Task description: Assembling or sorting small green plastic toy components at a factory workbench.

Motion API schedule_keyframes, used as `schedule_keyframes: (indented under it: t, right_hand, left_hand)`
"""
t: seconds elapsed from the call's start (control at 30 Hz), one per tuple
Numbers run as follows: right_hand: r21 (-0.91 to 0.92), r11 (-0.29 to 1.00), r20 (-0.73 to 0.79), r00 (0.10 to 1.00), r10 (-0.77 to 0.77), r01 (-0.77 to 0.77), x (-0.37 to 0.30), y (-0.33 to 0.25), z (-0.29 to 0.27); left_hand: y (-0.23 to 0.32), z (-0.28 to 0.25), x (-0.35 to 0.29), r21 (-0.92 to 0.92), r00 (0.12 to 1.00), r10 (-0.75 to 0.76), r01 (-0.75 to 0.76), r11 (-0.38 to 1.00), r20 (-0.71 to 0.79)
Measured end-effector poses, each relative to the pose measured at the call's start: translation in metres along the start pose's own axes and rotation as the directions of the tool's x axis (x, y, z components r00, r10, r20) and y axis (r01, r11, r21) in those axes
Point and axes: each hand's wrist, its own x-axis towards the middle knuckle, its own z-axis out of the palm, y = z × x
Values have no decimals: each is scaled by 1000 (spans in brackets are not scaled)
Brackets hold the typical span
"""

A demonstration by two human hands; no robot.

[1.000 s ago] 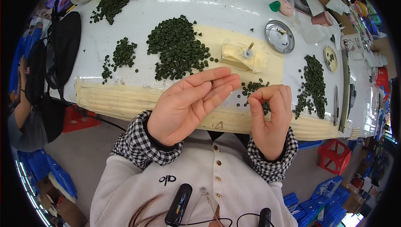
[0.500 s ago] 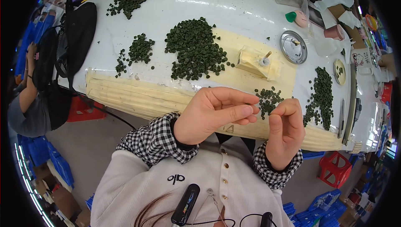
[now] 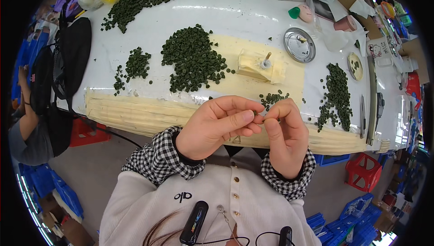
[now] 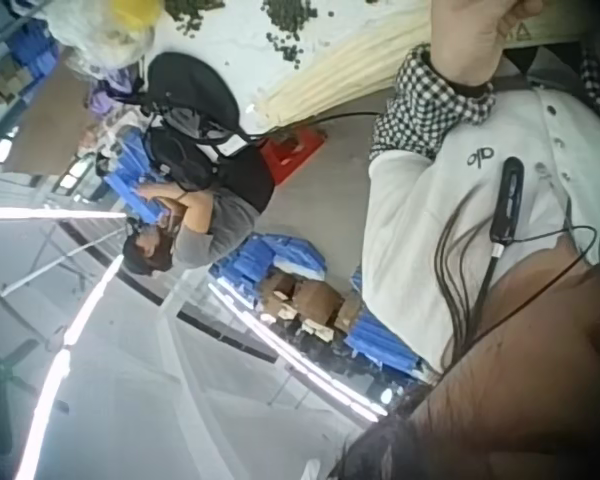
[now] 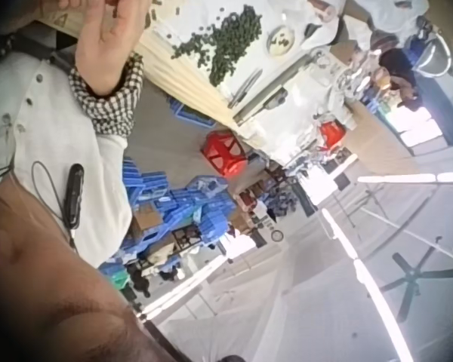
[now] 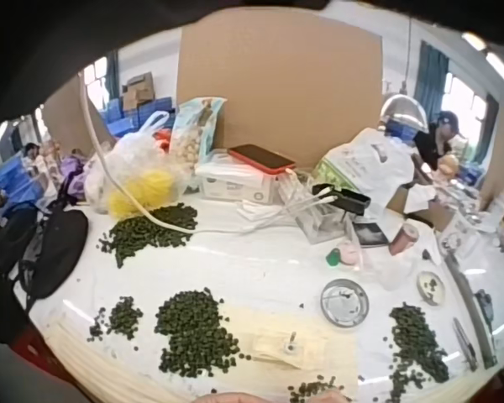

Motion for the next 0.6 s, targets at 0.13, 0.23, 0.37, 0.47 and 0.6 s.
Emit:
schedule_keyframes:
  t: [0.13, 0.23, 0.37, 0.47, 0.6]
  right_hand:
    - [25, 1000, -16, 1000, 14, -14, 0, -1, 3]
    - [34, 999, -19, 1000, 24, -23, -1, 1, 3]
    - [12, 1000, -27, 999, 28, -27, 0, 1, 3]
    - [15, 999, -30, 999, 45, -45, 0, 3, 3]
    - [75, 989, -16, 991, 131, -130, -1, 0, 5]
  left_hand:
    - [2, 4, -1, 68, 998, 2, 2, 998, -56]
    - [3, 6, -1, 124, 997, 41, -32, 992, -72]
    - [2, 6, -1, 168, 996, 61, -48, 985, -69]
    - [1, 8, 0, 194, 994, 88, -72, 978, -72]
    - [-4, 6, 1, 256, 983, 175, -153, 954, -63]
